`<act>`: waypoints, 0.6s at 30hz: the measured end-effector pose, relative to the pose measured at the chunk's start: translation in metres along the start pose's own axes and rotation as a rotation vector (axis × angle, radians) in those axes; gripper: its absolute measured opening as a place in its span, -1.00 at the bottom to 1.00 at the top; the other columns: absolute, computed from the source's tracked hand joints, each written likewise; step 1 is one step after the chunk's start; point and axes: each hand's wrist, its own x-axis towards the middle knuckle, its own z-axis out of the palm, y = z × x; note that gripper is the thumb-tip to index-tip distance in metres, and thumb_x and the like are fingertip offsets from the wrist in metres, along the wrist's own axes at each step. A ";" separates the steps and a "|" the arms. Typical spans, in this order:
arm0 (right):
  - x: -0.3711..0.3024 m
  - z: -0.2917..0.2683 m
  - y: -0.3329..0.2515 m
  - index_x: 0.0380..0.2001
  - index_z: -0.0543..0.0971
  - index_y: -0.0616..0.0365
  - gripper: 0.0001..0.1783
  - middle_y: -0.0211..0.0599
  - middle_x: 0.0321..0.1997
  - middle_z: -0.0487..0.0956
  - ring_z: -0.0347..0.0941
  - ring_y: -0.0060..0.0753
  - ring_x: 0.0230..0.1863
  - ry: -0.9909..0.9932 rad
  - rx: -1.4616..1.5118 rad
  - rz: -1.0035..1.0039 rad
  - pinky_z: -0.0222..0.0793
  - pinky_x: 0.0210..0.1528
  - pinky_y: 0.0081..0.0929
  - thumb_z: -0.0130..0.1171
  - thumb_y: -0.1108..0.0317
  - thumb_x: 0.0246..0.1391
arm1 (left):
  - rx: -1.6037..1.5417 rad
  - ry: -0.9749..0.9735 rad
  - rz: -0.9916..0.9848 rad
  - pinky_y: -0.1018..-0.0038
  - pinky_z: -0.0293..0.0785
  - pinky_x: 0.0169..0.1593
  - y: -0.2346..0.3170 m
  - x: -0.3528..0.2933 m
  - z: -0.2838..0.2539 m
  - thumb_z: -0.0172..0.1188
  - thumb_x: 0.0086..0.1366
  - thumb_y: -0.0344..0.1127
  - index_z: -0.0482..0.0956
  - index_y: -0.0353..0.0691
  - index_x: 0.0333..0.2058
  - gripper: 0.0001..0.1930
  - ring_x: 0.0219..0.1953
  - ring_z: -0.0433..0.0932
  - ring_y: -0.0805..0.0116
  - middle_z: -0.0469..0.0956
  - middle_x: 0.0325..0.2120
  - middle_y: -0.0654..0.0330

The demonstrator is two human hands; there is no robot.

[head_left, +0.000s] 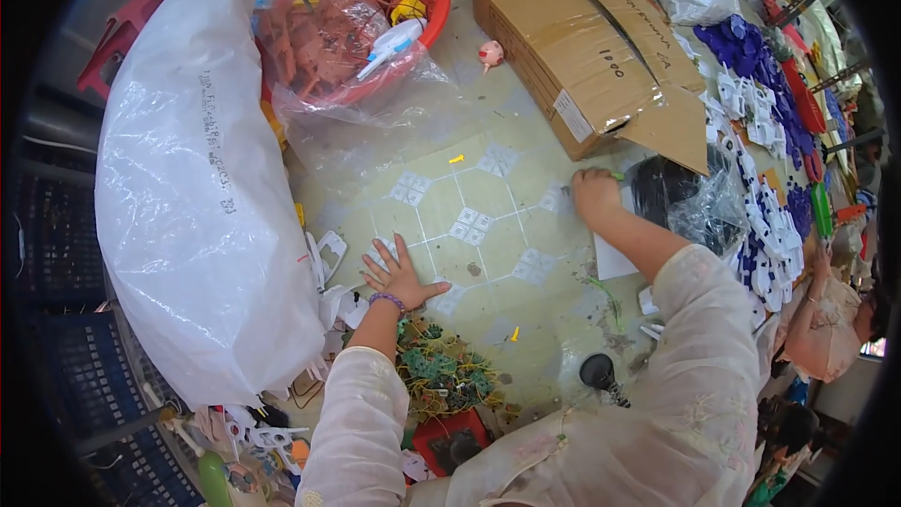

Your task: Soldering wires and circuit boards to assemble or repair small electronic toys at a factory workbench.

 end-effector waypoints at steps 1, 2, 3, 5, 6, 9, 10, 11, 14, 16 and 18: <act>0.005 0.004 0.009 -0.23 0.47 0.17 -0.72 -0.12 -0.22 0.51 0.46 -0.18 -0.20 0.002 0.047 0.093 0.40 -0.28 -0.30 -0.05 0.34 -0.04 | -0.015 0.008 0.008 -0.22 -0.52 0.13 0.002 -0.001 -0.003 0.28 -0.37 0.40 -0.61 -0.06 0.21 0.42 0.18 -0.68 -0.41 -0.71 0.17 -0.24; 0.013 0.008 0.019 -0.27 0.48 0.16 -0.75 -0.10 -0.23 0.52 0.49 -0.19 -0.24 0.002 0.092 0.189 0.41 -0.29 -0.35 -0.03 0.35 -0.05 | -0.014 0.005 0.022 -0.22 -0.52 0.13 0.005 0.002 -0.002 0.28 -0.37 0.40 -0.61 -0.06 0.21 0.42 0.18 -0.68 -0.41 -0.71 0.17 -0.24; 0.017 0.011 0.028 -0.36 0.49 0.16 -0.82 -0.09 -0.26 0.53 0.51 -0.24 -0.29 -0.010 0.201 0.137 0.43 -0.29 -0.38 -0.01 0.39 -0.08 | -0.024 0.001 0.018 -0.21 -0.57 0.14 0.009 0.004 -0.001 0.29 -0.36 0.39 -0.61 -0.03 0.21 0.41 0.18 -0.70 -0.37 -0.73 0.18 -0.20; 0.011 -0.014 0.025 -0.37 0.49 0.16 -0.82 -0.09 -0.27 0.52 0.50 -0.21 -0.28 -0.052 0.288 0.036 0.43 -0.27 -0.35 -0.01 0.41 -0.10 | -0.026 -0.002 -0.004 -0.19 -0.61 0.14 0.005 0.005 0.000 0.29 -0.36 0.38 -0.60 -0.01 0.21 0.41 0.18 -0.73 -0.34 -0.74 0.18 -0.17; 0.008 -0.034 0.024 -0.37 0.49 0.17 -0.82 -0.08 -0.27 0.52 0.49 -0.18 -0.27 -0.094 0.367 -0.063 0.43 -0.26 -0.32 -0.01 0.44 -0.12 | -0.022 0.000 -0.008 -0.19 -0.61 0.14 0.005 0.007 0.001 0.29 -0.36 0.38 -0.60 -0.01 0.21 0.41 0.19 -0.72 -0.34 -0.74 0.18 -0.17; -0.001 -0.091 0.033 -0.32 0.49 0.16 -0.77 -0.09 -0.30 0.50 0.45 -0.07 -0.24 0.421 0.580 -0.144 0.39 -0.23 -0.25 -0.06 0.49 -0.11 | -0.032 0.002 -0.024 -0.19 -0.61 0.14 0.001 0.000 -0.004 0.29 -0.36 0.38 -0.60 -0.01 0.21 0.41 0.19 -0.72 -0.34 -0.74 0.18 -0.17; 0.010 -0.109 0.055 -0.31 0.49 0.15 -0.76 -0.09 -0.31 0.49 0.43 -0.05 -0.24 0.659 0.656 -0.068 0.37 -0.23 -0.23 -0.07 0.50 -0.11 | -0.049 0.007 -0.014 -0.18 -0.61 0.14 0.002 -0.002 -0.005 0.29 -0.37 0.38 -0.60 -0.01 0.21 0.41 0.19 -0.71 -0.34 -0.74 0.18 -0.17; 0.022 -0.137 0.081 -0.30 0.48 0.15 -0.76 -0.09 -0.31 0.49 0.42 -0.06 -0.24 0.668 0.863 0.121 0.33 -0.22 -0.21 -0.06 0.49 -0.11 | -0.043 0.009 -0.017 -0.18 -0.61 0.14 -0.002 -0.004 -0.005 0.29 -0.37 0.38 -0.60 -0.01 0.21 0.41 0.19 -0.71 -0.34 -0.74 0.18 -0.17; 0.081 -0.101 0.186 -0.30 0.54 0.17 -0.77 -0.07 -0.31 0.54 0.45 -0.07 -0.25 0.951 0.851 0.553 0.34 -0.21 -0.28 -0.04 0.44 -0.04 | -0.026 0.026 -0.008 -0.19 -0.60 0.14 0.005 0.002 0.002 0.28 -0.37 0.40 -0.61 -0.01 0.21 0.42 0.19 -0.70 -0.35 -0.73 0.18 -0.18; 0.104 -0.057 0.220 -0.30 0.55 0.18 -0.77 -0.05 -0.30 0.55 0.47 -0.07 -0.25 0.906 0.904 0.706 0.34 -0.20 -0.30 -0.03 0.40 -0.01 | -0.001 0.026 -0.015 -0.19 -0.59 0.14 0.006 0.006 0.005 0.27 -0.38 0.42 -0.61 -0.01 0.21 0.42 0.19 -0.70 -0.35 -0.73 0.18 -0.18; 0.117 -0.015 0.233 -0.30 0.57 0.20 -0.73 -0.02 -0.29 0.56 0.49 -0.10 -0.25 0.680 1.366 0.660 0.35 -0.18 -0.35 0.04 0.26 0.01 | -0.006 0.010 0.003 -0.20 -0.59 0.14 0.011 0.008 0.002 0.26 -0.38 0.42 -0.61 -0.01 0.21 0.42 0.19 -0.70 -0.35 -0.72 0.18 -0.18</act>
